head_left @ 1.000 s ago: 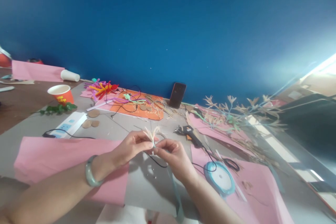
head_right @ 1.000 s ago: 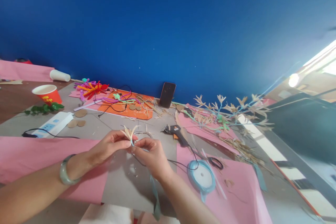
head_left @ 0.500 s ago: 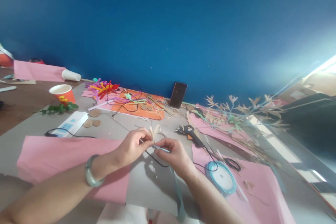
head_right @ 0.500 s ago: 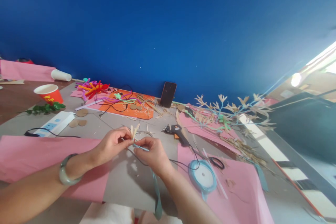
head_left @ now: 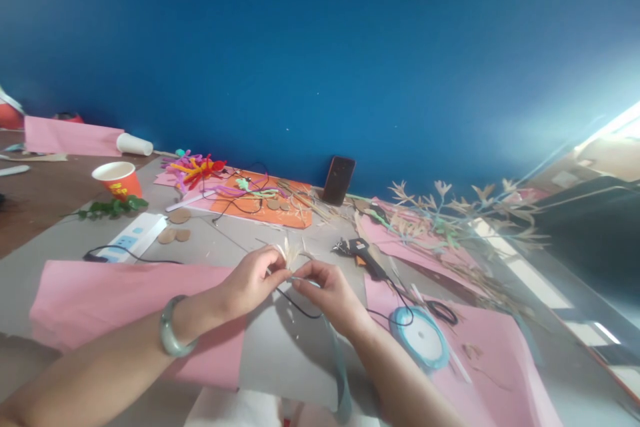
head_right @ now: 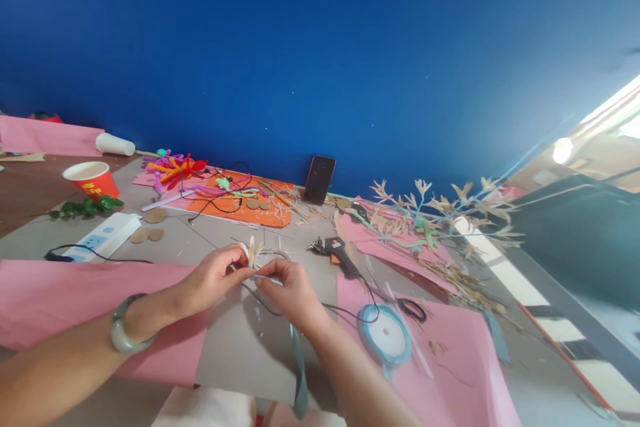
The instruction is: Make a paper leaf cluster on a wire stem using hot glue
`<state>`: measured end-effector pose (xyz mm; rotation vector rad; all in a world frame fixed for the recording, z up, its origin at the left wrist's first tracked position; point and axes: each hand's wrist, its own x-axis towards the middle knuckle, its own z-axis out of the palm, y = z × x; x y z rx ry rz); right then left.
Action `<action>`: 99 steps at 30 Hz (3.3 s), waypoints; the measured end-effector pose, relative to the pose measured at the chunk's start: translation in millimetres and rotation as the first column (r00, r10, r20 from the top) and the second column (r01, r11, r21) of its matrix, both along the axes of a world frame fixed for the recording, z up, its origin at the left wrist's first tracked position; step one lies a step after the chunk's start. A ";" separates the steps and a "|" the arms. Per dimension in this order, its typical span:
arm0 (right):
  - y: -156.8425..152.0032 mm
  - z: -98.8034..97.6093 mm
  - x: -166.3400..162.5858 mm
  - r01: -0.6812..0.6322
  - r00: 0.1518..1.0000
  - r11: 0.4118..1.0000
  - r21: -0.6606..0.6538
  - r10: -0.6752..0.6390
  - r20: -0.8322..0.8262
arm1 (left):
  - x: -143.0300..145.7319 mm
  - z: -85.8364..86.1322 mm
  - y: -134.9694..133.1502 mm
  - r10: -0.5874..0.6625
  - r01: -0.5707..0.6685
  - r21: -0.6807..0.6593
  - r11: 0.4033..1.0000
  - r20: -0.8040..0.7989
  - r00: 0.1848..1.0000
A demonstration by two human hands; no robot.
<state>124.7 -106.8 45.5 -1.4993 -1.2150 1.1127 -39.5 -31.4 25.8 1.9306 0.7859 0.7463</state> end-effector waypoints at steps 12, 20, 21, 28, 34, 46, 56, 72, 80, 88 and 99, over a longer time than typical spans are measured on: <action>-1.2 3.8 0.8 -0.031 0.984 0.994 -0.108 0.011 -0.179 | 1.8 10.2 -4.8 -0.063 0.120 -0.489 0.864 0.132 0.989; 1.1 3.2 -0.6 -0.028 0.970 0.995 -0.101 0.002 -0.244 | 2.9 0.5 -2.9 -0.032 0.141 -0.503 0.853 0.219 0.975; 1.3 3.0 -0.4 -0.029 0.969 0.995 -0.097 0.004 -0.248 | 2.7 -0.9 -2.3 -0.031 0.144 -0.505 0.851 0.225 0.974; 1.6 -0.3 0.7 -0.067 0.954 0.992 -0.108 0.032 -0.299 | 1.5 -1.2 0.6 -0.022 0.160 -0.558 0.814 0.246 0.969; 2.9 -3.3 1.0 -0.064 0.922 0.991 -0.120 0.012 -0.388 | 0.2 5.4 1.0 -0.057 0.203 -0.590 0.781 0.256 0.965; -2.3 3.7 -6.1 0.060 0.984 0.998 -0.005 -0.060 -0.168 | -3.0 2.9 5.0 -0.090 0.212 -0.584 0.784 0.231 0.969; 3.6 -5.0 4.5 0.103 0.955 0.995 0.006 -0.097 -0.279 | -7.2 13.7 8.6 -0.060 0.191 -0.573 0.797 0.239 0.969; 11.5 -0.7 19.0 0.217 0.974 0.975 0.047 -0.213 -0.081 | -12.4 12.3 17.3 -0.132 0.258 -0.504 0.824 0.272 0.953; 15.8 -11.6 28.1 0.265 0.957 0.959 0.101 -0.249 -0.150 | -10.5 2.3 24.5 -0.088 0.260 -0.485 0.835 0.348 0.933; 18.0 -7.4 35.2 0.399 0.907 0.896 0.195 -0.417 0.059 | -8.4 -1.4 23.3 -0.066 0.254 -0.490 0.834 0.368 0.928; 0.4 2.1 6.1 -0.166 0.981 0.975 0.147 0.178 -0.078 | -4.7 5.0 6.7 -0.109 0.254 -0.475 0.843 0.311 0.944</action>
